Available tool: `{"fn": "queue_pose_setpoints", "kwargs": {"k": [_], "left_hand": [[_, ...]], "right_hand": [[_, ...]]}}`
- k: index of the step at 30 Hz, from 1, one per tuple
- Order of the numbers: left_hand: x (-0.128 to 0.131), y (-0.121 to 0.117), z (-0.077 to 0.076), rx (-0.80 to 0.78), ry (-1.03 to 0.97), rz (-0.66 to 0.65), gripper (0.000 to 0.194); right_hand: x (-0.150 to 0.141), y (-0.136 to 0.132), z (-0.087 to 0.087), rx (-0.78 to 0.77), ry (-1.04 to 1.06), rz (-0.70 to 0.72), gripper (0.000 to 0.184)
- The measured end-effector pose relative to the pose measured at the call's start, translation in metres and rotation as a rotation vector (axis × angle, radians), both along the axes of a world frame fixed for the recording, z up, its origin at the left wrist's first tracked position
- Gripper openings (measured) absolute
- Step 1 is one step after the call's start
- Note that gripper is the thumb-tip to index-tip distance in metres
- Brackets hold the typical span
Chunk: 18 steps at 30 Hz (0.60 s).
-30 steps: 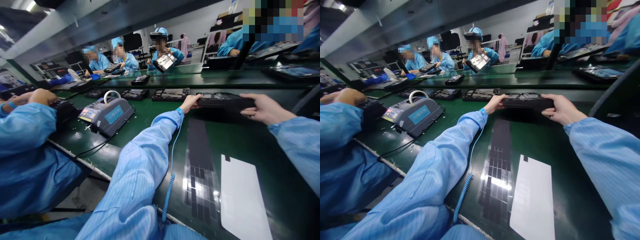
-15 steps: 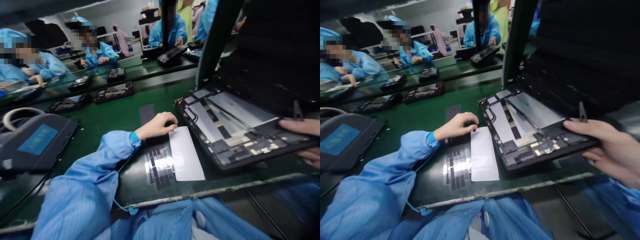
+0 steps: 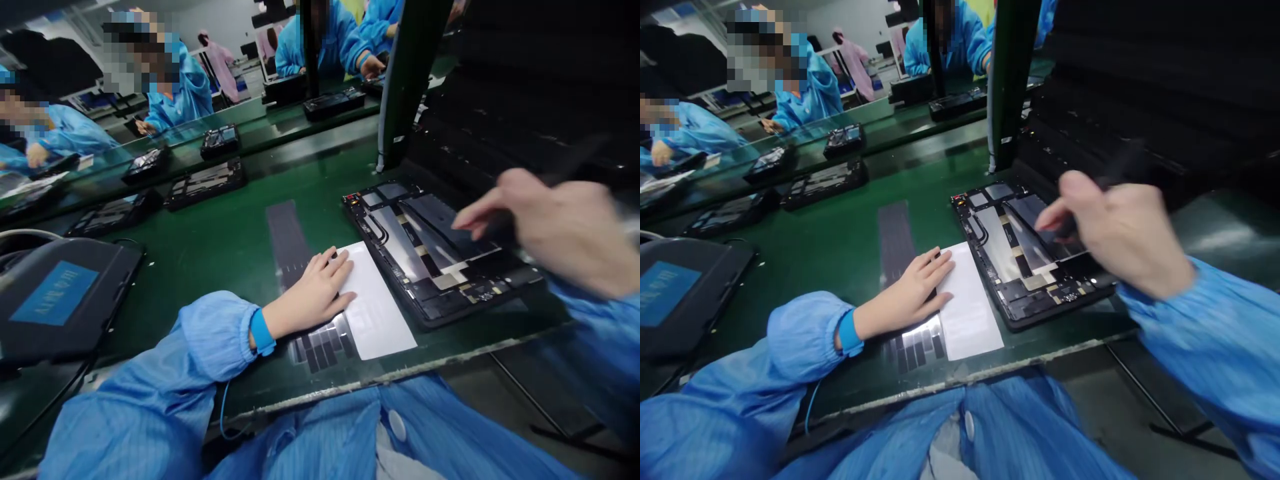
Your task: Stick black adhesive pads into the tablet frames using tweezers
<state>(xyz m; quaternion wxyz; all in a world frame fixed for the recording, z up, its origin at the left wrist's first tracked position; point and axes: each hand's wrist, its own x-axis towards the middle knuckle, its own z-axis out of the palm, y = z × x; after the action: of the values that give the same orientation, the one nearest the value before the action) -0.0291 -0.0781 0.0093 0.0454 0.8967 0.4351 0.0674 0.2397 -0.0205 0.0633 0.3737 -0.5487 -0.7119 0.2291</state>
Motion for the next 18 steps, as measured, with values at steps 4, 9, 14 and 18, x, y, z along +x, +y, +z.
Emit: {"fn": "queue_pose_setpoints", "kwargs": {"k": [4, 9, 14, 18], "left_hand": [[0.007, -0.010, -0.002, 0.019, 0.099, 0.023, 0.047], [0.011, -0.010, -0.002, 0.022, 0.116, 0.041, 0.044], [0.012, -0.012, -0.002, 0.018, 0.098, 0.057, 0.044], [0.012, -0.011, -0.003, 0.021, 0.090, 0.055, 0.044]], "right_hand": [[-0.076, 0.020, 0.001, -0.101, 0.028, 0.475, 0.038], [-0.104, 0.035, -0.026, -0.050, -0.045, 0.786, 0.017], [-0.100, 0.035, -0.029, -0.095, -0.044, 0.745, 0.014], [-0.101, 0.033, -0.027, -0.088, -0.035, 0.736, 0.012]]}}
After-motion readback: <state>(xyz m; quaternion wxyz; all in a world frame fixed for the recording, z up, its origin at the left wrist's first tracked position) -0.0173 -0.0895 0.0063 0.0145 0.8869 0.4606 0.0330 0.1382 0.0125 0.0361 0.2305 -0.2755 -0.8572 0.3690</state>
